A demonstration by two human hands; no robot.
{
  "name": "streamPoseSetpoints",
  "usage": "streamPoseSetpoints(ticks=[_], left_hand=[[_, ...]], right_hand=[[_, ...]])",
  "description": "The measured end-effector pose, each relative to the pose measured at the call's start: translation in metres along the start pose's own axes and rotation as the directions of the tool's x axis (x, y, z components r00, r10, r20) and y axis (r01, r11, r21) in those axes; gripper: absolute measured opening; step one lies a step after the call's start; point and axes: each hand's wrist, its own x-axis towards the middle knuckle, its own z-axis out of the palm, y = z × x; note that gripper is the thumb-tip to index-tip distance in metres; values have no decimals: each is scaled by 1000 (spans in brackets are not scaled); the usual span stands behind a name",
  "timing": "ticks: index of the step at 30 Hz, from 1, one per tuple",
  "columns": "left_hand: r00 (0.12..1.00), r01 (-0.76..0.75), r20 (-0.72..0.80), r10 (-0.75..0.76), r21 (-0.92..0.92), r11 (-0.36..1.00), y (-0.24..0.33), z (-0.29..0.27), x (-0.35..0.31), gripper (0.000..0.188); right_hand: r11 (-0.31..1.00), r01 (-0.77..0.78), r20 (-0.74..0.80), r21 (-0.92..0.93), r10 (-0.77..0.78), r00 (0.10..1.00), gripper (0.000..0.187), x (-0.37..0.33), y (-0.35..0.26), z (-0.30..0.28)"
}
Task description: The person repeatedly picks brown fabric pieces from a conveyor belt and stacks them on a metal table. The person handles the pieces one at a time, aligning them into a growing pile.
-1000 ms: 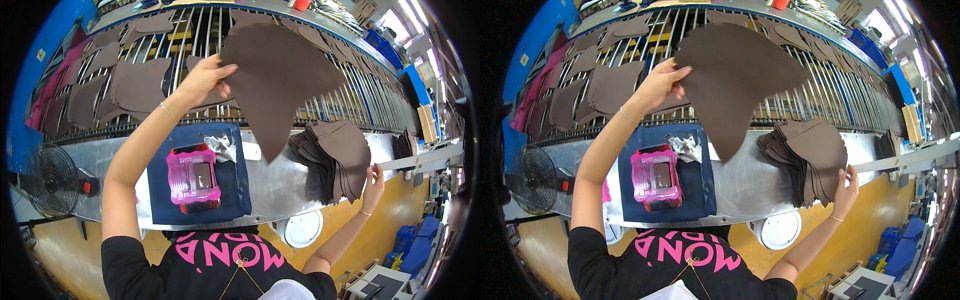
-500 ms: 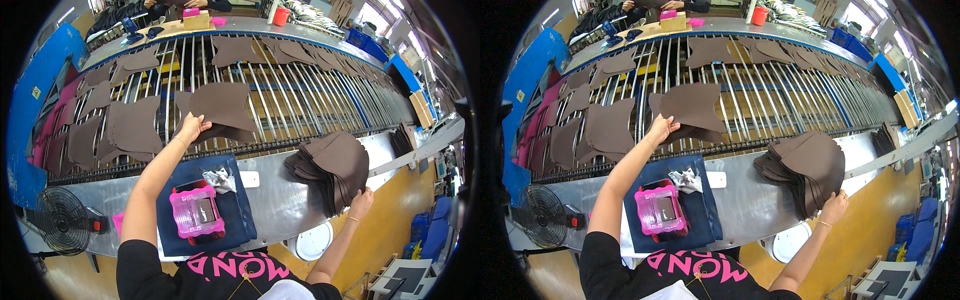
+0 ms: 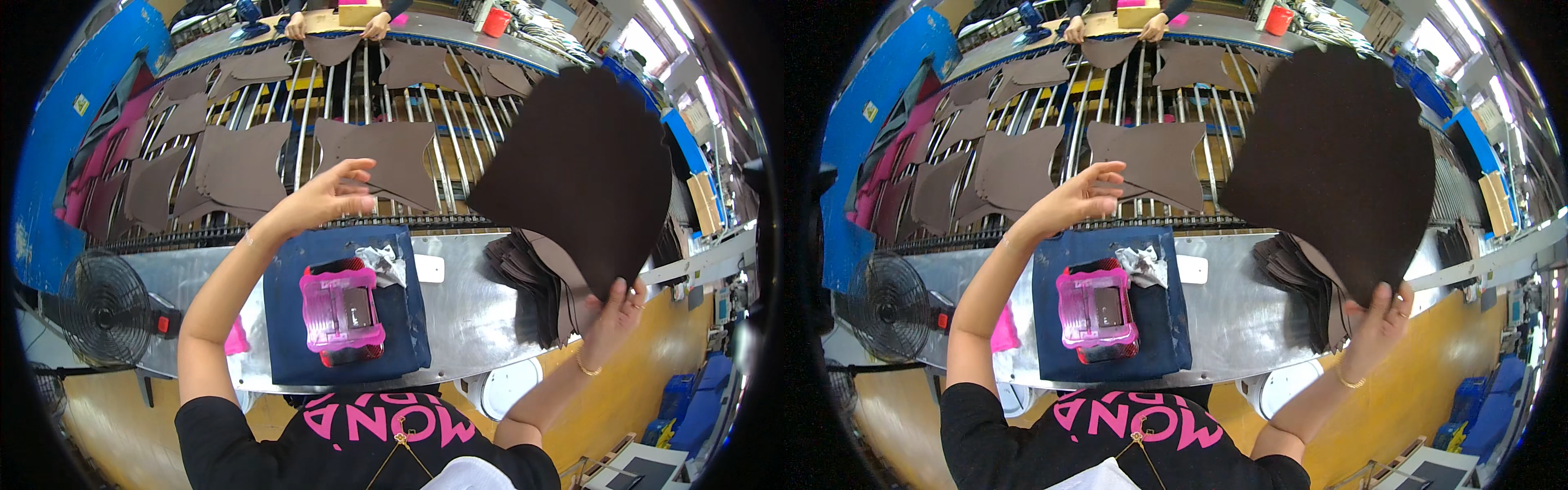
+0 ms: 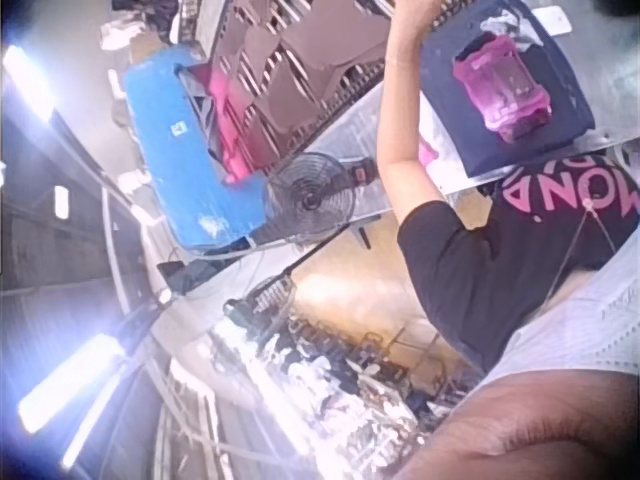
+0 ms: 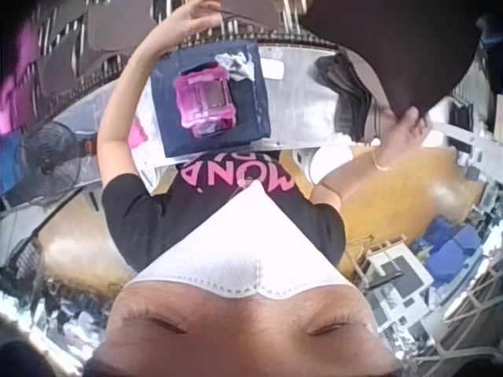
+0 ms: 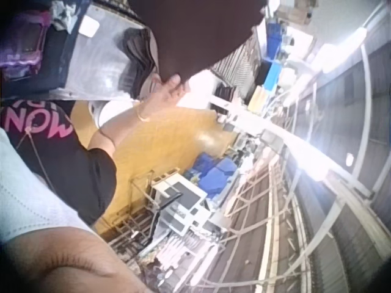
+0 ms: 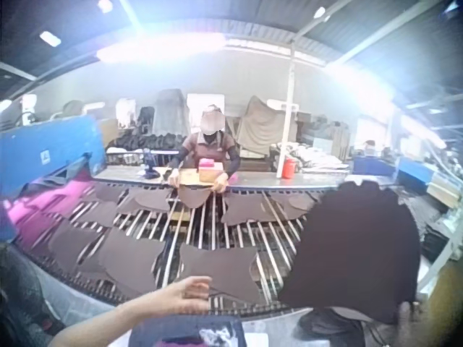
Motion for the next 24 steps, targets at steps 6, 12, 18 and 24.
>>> streamPoseSetpoints(ticks=[6, 12, 18, 24], left_hand=[[966, -37, -257, 4, -122, 992, 49, 11, -102, 59], [658, -117, -682, 321, 328, 937, 58, -24, -225, 18], [524, 45, -804, 282, 357, 933, 47, -13, -275, 11], [639, 113, -750, 170, 310, 944, 15, 3, -269, 6]], right_hand=[[850, -272, 450, 452, 46, 892, 24, -70, -12, 110], [955, -75, 793, 288, -194, 578, 28, -130, -5, 158], [940, 204, 801, 272, -339, 493, 14, -159, -11, 182], [857, 441, 769, 267, -466, 438, 12, -142, 4, 159]])
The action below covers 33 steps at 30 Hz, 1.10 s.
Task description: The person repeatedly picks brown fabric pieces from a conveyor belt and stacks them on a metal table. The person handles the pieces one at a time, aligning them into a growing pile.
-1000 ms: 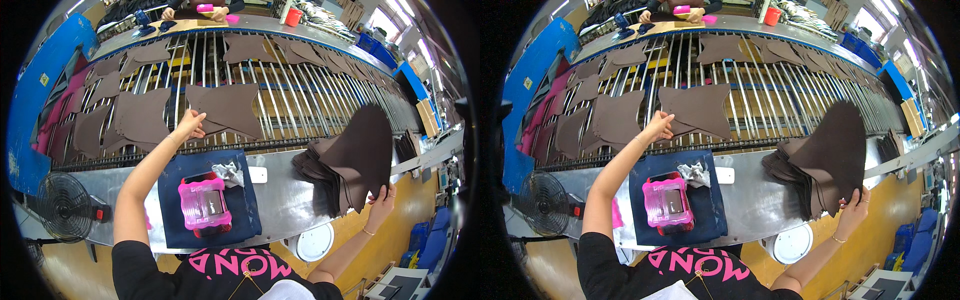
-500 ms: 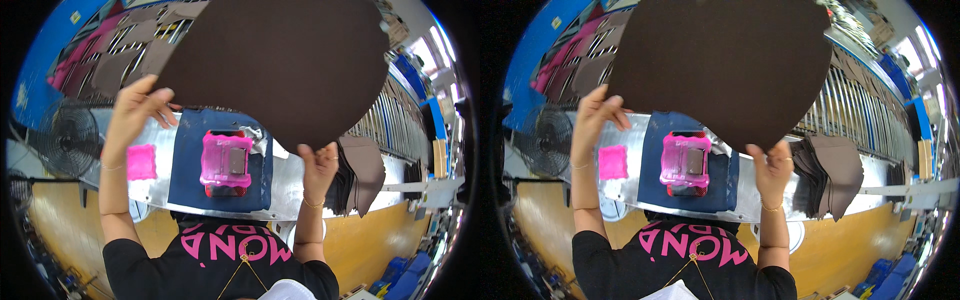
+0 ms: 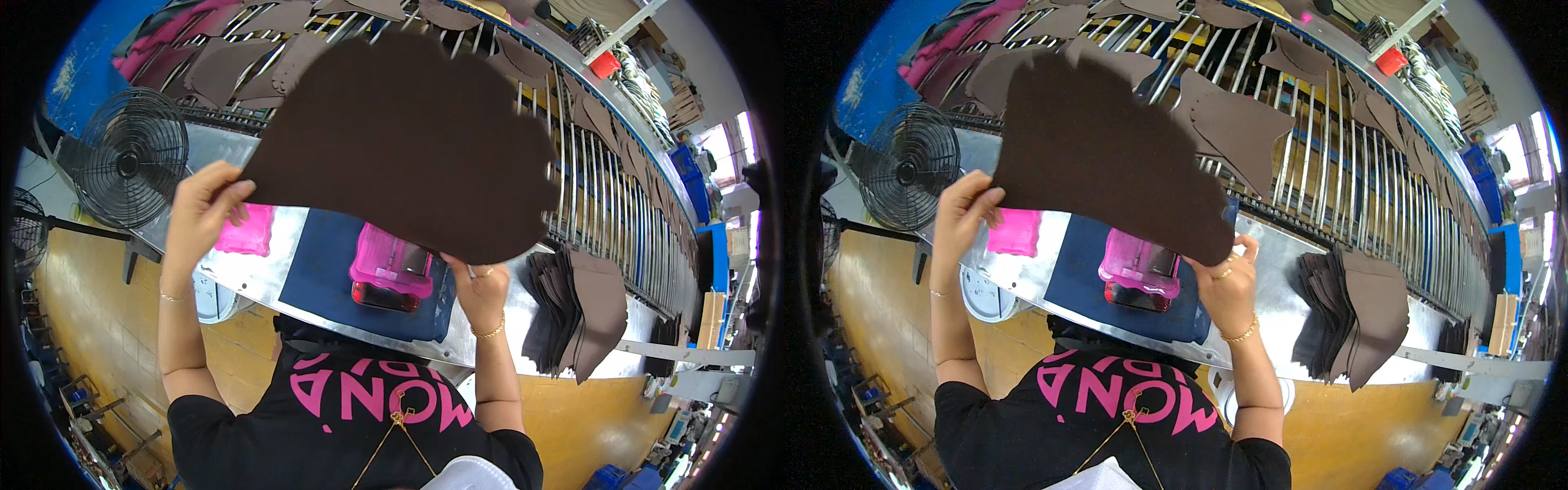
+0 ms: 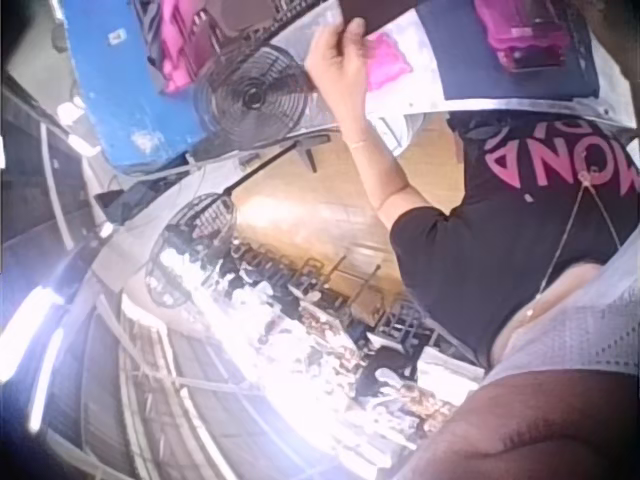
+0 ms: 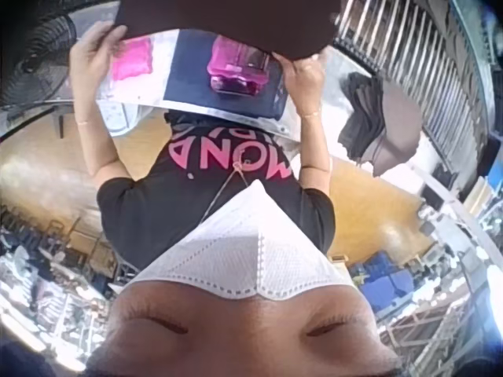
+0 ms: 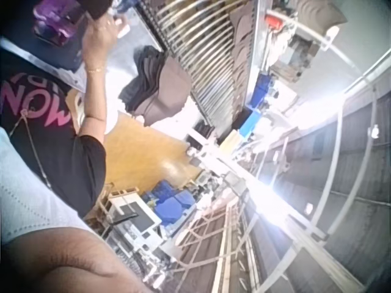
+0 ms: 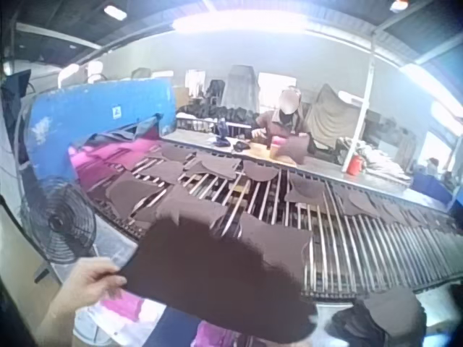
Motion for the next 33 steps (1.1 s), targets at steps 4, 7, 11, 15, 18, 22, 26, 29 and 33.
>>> streamPoseSetpoints(ticks=[4, 7, 11, 15, 18, 22, 26, 29, 33], left_hand=[[963, 137, 231, -137, 17, 990, 1, 40, 7, 6], [926, -3, 377, -27, 77, 997, 9, 70, 17, 6], [800, -480, 470, 372, 129, 868, 19, 106, 30, 15], [654, -641, 586, 478, 95, 762, 32, 147, 35, 14], [586, -653, 644, 491, 18, 757, 47, 176, 42, 8], [542, -688, 545, 640, -150, 710, 64, 205, 76, 3], [500, -831, 264, 825, -123, 543, 118, 209, 140, 1], [340, -937, 105, 934, 123, 327, 156, 201, 170, 5], [187, -843, 245, 951, 537, 28, 179, 199, 194, 15]], right_hand=[[991, -66, 42, -114, 71, 997, 22, -37, 22, -28], [976, -155, 48, -150, 164, 985, 21, -73, 33, -46], [918, -387, -54, -90, 383, 922, 17, -125, 40, -75], [734, -670, -66, -109, 667, 742, 18, -155, 35, -126], [802, -572, 73, -174, 589, 805, 6, -145, 22, -167], [774, -607, 74, -179, 626, 777, 18, -148, 18, -196], [805, -593, -314, 27, 570, 759, 24, -140, 32, -203], [840, -518, -346, 159, 539, 768, 26, -35, 18, -175], [764, -645, -33, -14, 644, 764, 19, 36, 64, -114]])
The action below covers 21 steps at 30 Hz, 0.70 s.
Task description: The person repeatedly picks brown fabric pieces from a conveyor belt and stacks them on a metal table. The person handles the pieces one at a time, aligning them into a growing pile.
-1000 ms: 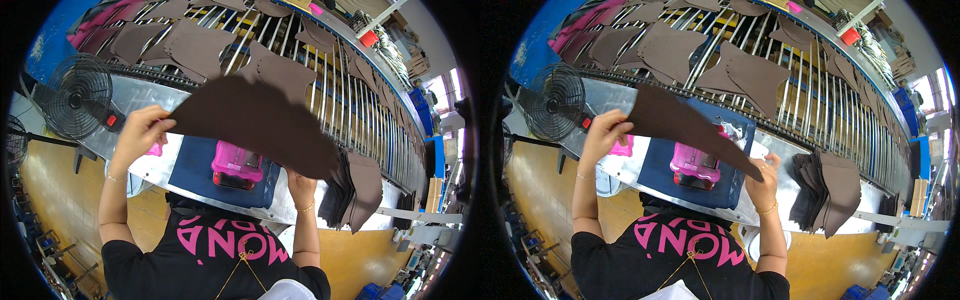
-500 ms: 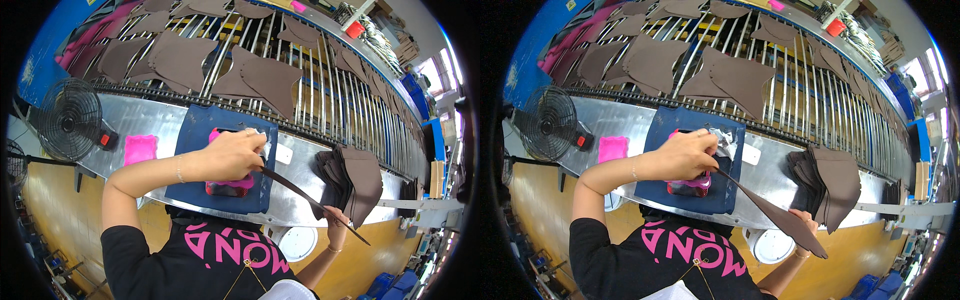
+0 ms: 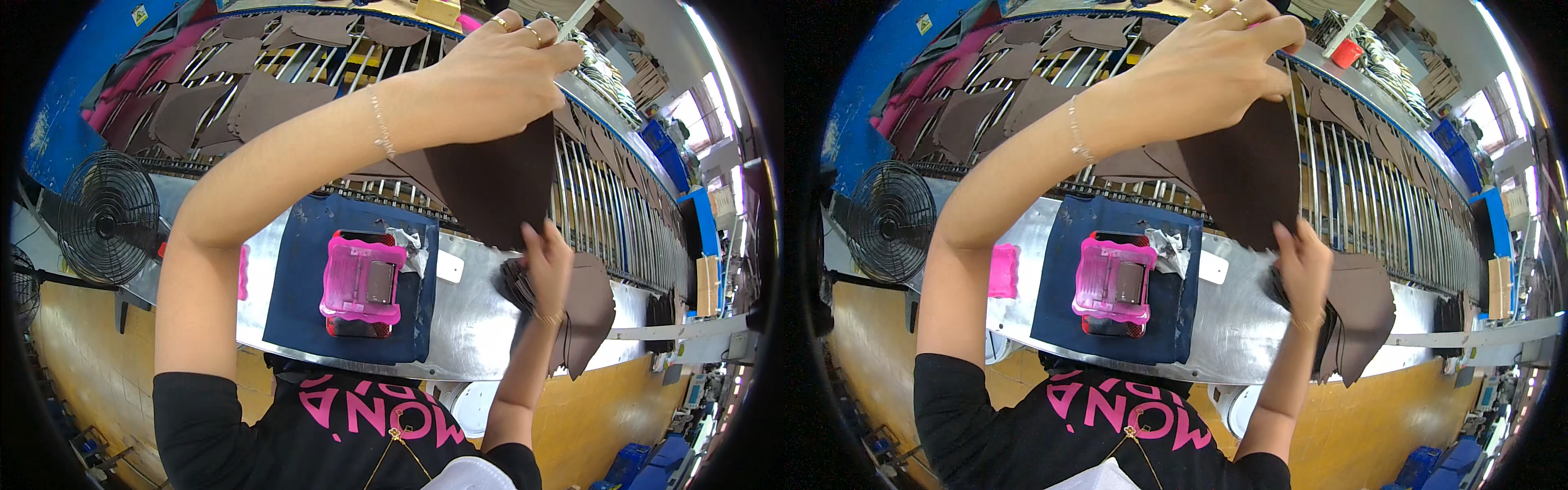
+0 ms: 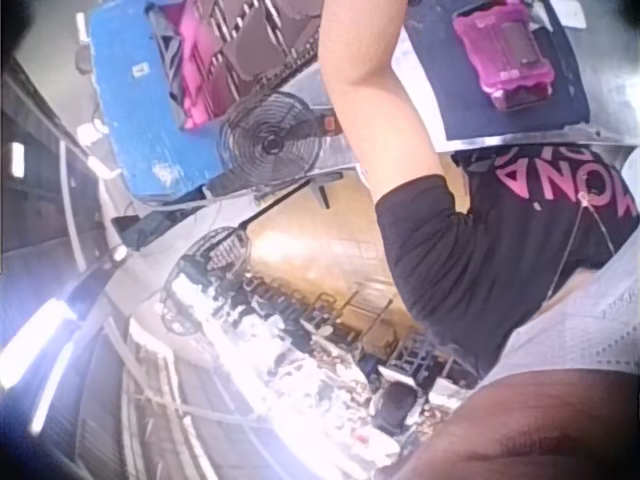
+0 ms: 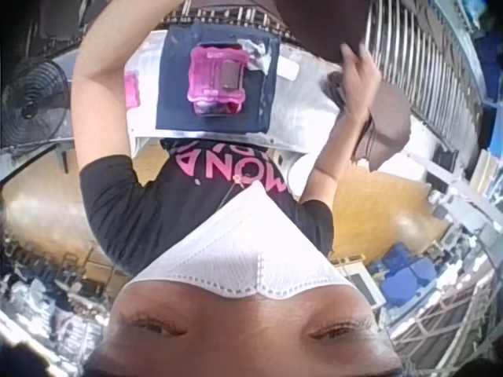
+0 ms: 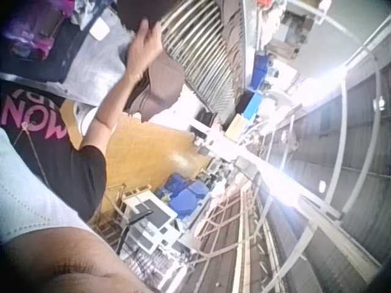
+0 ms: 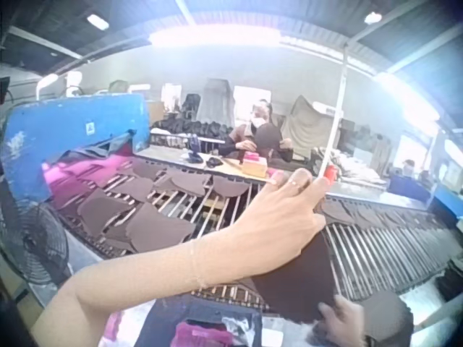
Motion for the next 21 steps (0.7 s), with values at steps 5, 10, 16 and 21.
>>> streamPoseSetpoints(ticks=[5, 10, 16, 21], left_hand=[[977, 76, -187, -99, -126, 989, -29, 2, -10, 36], [943, 330, 101, -317, -146, 933, -40, -40, -73, 55], [728, 659, 370, -577, -146, 737, -37, -80, -142, 56], [652, 734, 451, -609, -174, 657, -26, -82, -163, 57]], right_hand=[[814, -22, 69, 581, -22, 997, 9, 91, 21, 120], [584, -241, 202, 775, 132, 970, 7, 149, 50, 215], [449, -437, 311, 779, 328, 892, 17, 167, 69, 252], [571, -326, 190, 754, 286, 939, 41, 118, 47, 176]])
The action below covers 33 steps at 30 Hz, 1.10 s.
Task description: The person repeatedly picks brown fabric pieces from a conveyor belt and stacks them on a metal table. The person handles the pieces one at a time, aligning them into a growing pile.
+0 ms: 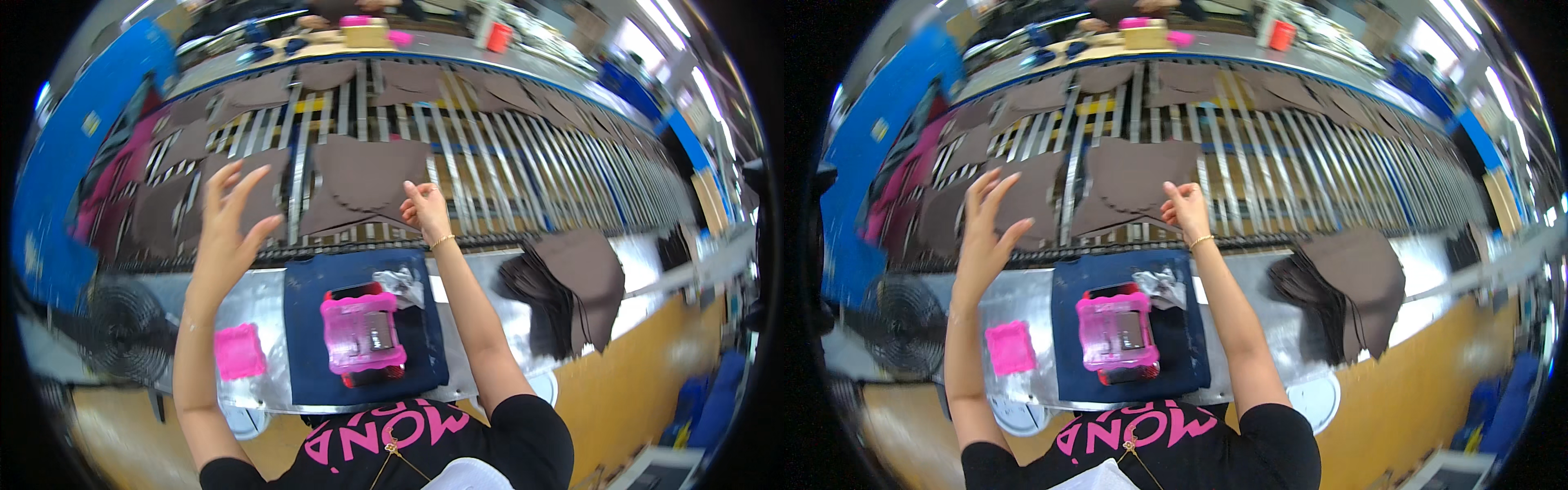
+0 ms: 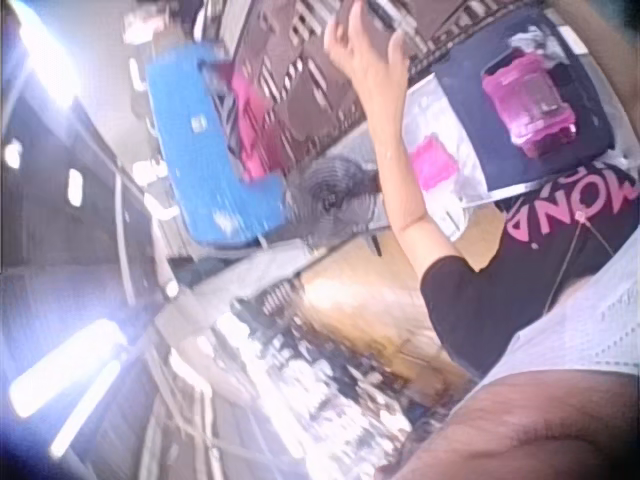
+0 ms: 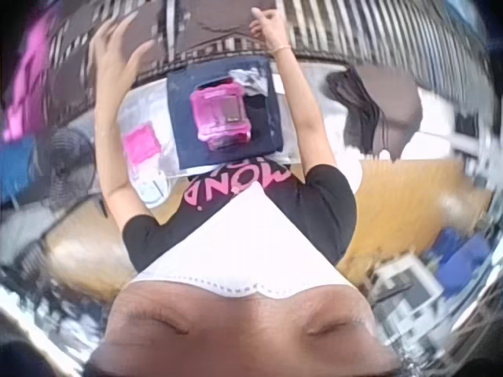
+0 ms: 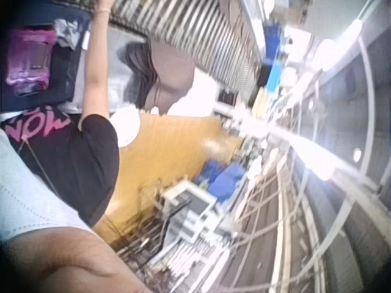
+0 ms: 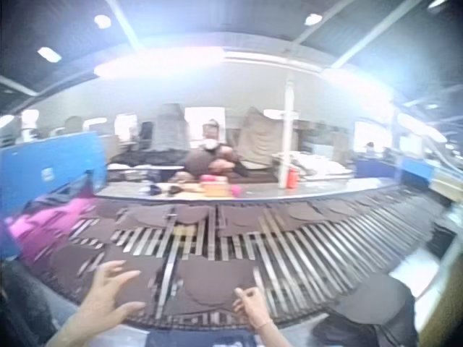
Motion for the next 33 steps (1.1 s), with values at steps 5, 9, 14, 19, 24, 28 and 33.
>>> streamPoseSetpoints(ticks=[5, 9, 14, 19, 24, 28, 33], left_hand=[[999, 28, 25, -27, -25, 999, 6, 15, -14, 54], [998, -6, 63, 7, -28, 1000, 14, 34, -12, 53], [989, -77, 112, 93, -138, 987, 34, 58, -4, 54], [978, -111, 158, 135, -154, 982, 54, 51, -6, 54], [976, -67, 190, 111, -221, 973, 44, 45, -21, 54], [977, -74, 173, 127, -287, 955, 36, 49, -32, 51], [985, -72, 115, 128, -397, 915, 61, 66, -29, 62]], right_hand=[[719, 388, -267, -577, -615, 742, 17, -104, -53, -119], [208, -420, -376, -883, -850, 370, 25, -201, -82, -264], [270, -732, -670, -625, -667, 326, 44, -258, -68, -350], [145, -701, -557, -699, -725, 406, 47, -257, -70, -318], [115, -504, -500, -856, -431, 751, 51, -277, -69, -359], [449, -342, -539, -825, -446, 715, 42, -287, -131, -247], [752, 206, -405, -626, -540, 738, 46, -290, -162, -171]])
